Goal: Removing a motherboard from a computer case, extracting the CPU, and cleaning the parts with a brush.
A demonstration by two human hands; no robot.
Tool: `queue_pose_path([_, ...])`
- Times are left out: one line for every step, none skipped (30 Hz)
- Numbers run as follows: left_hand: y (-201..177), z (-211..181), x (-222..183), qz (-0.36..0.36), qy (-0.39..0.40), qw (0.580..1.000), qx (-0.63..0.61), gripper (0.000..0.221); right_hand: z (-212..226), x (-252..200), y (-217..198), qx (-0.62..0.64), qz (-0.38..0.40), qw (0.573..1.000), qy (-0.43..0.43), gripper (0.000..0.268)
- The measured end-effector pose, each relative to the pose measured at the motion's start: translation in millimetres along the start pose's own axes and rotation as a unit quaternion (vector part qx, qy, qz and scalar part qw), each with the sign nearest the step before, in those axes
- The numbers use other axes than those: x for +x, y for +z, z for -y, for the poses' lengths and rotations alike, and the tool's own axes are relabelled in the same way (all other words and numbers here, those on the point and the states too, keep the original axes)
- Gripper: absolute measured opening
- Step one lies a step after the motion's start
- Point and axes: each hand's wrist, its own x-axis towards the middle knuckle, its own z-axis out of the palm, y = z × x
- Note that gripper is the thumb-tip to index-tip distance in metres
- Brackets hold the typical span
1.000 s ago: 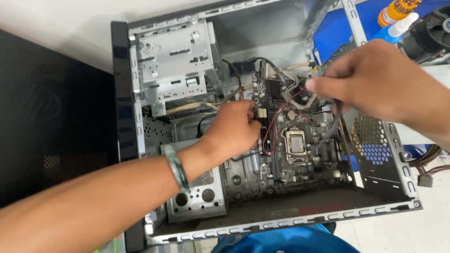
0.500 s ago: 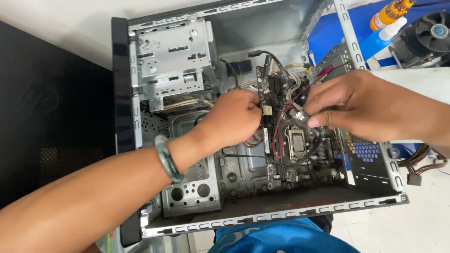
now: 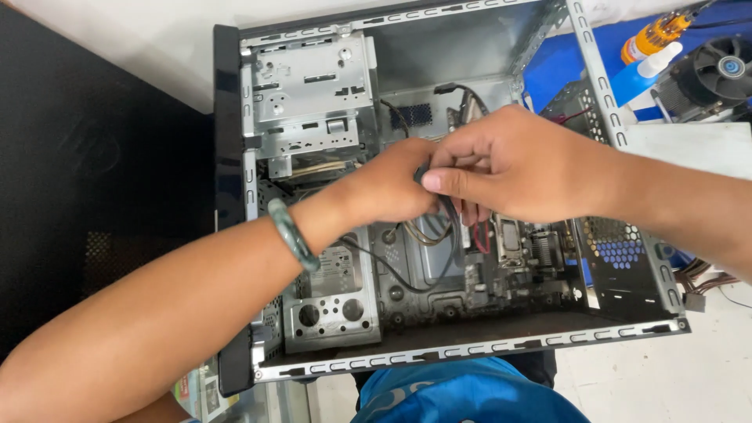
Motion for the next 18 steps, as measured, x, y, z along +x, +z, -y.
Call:
queue_pose_path([-5, -2, 0, -0.001, -0.001, 1.0, 0.0, 0.036, -5, 0, 0, 0.0, 0.001, 1.0, -0.001, 0.025])
queue_pose_path([-9, -4, -1, 0.011, 0.026, 0.999, 0.019, 0.027, -9, -1, 1, -0.029, 0.033, 0.999, -0.017, 0.025])
queue_pose_path([-13, -5, -2, 0.023, 0.053, 0.998, 0.038, 0.026, -14, -2, 3, -0.057, 0.065, 0.996, -0.032, 0.026])
queue_pose_path([-11, -1, 2, 0.019, 0.053, 0.998, 0.036, 0.026, -11, -5, 7, -0.06, 0.066, 0.995, -0.034, 0.026])
queue_pose_path([-9, 3, 6, 0.016, 0.022, 0.999, -0.037, 0.025, -9, -8, 12, -0.085, 0.074, 0.993, -0.021, 0.024])
queue_pose_path([-7, 5, 11, 0.012, -0.007, 0.994, -0.108, 0.028, -7, -13, 15, -0.11, 0.08, 0.991, -0.009, 0.022])
queue_pose_path([-8, 0, 7, 0.009, -0.005, 0.994, -0.11, 0.028, -16, -10, 19, -0.114, 0.08, 0.99, -0.01, 0.022])
queue_pose_path([-6, -5, 4, -0.009, -0.029, 0.993, -0.114, 0.033, -27, -9, 24, -0.098, 0.064, 0.985, -0.124, 0.023])
queue_pose_path([-4, -10, 2, -0.027, -0.052, 0.991, -0.119, 0.047, -38, -8, 28, -0.079, 0.045, 0.967, -0.236, 0.025])
queue_pose_path([0, -14, 0, -0.026, -0.05, 0.991, -0.118, 0.047, -42, -10, 27, -0.08, 0.043, 0.968, -0.234, 0.025])
queue_pose_path([3, -17, -2, -0.027, -0.066, 0.997, -0.044, 0.04, -45, -12, 25, -0.104, -0.009, 0.949, -0.297, 0.021])
queue_pose_path([7, -20, -5, -0.029, -0.084, 0.996, 0.031, 0.034, -48, -13, 24, -0.126, -0.059, 0.923, -0.358, 0.022])
queue_pose_path([7, -21, -7, -0.028, -0.084, 0.996, 0.032, 0.034, -52, -13, 23, -0.125, -0.059, 0.924, -0.358, 0.022])
queue_pose_path([7, -22, -8, -0.021, -0.087, 0.995, 0.033, 0.029, -56, -13, 23, -0.159, -0.065, 0.92, -0.354, 0.018])
queue_pose_path([7, -24, -10, -0.014, -0.09, 0.995, 0.034, 0.025, -60, -13, 22, -0.192, -0.07, 0.915, -0.349, 0.016])
queue_pose_path([7, -28, -12, -0.014, -0.088, 0.995, 0.037, 0.025, -62, -12, 27, -0.192, -0.074, 0.915, -0.348, 0.016])
queue_pose_path([7, -32, -13, -0.01, -0.107, 0.994, 0.031, 0.023, -64, -11, 33, -0.222, -0.079, 0.906, -0.352, 0.014])
queue_pose_path([7, -36, -14, -0.006, -0.126, 0.992, 0.024, 0.025, -66, -10, 38, -0.253, -0.085, 0.896, -0.356, 0.015])
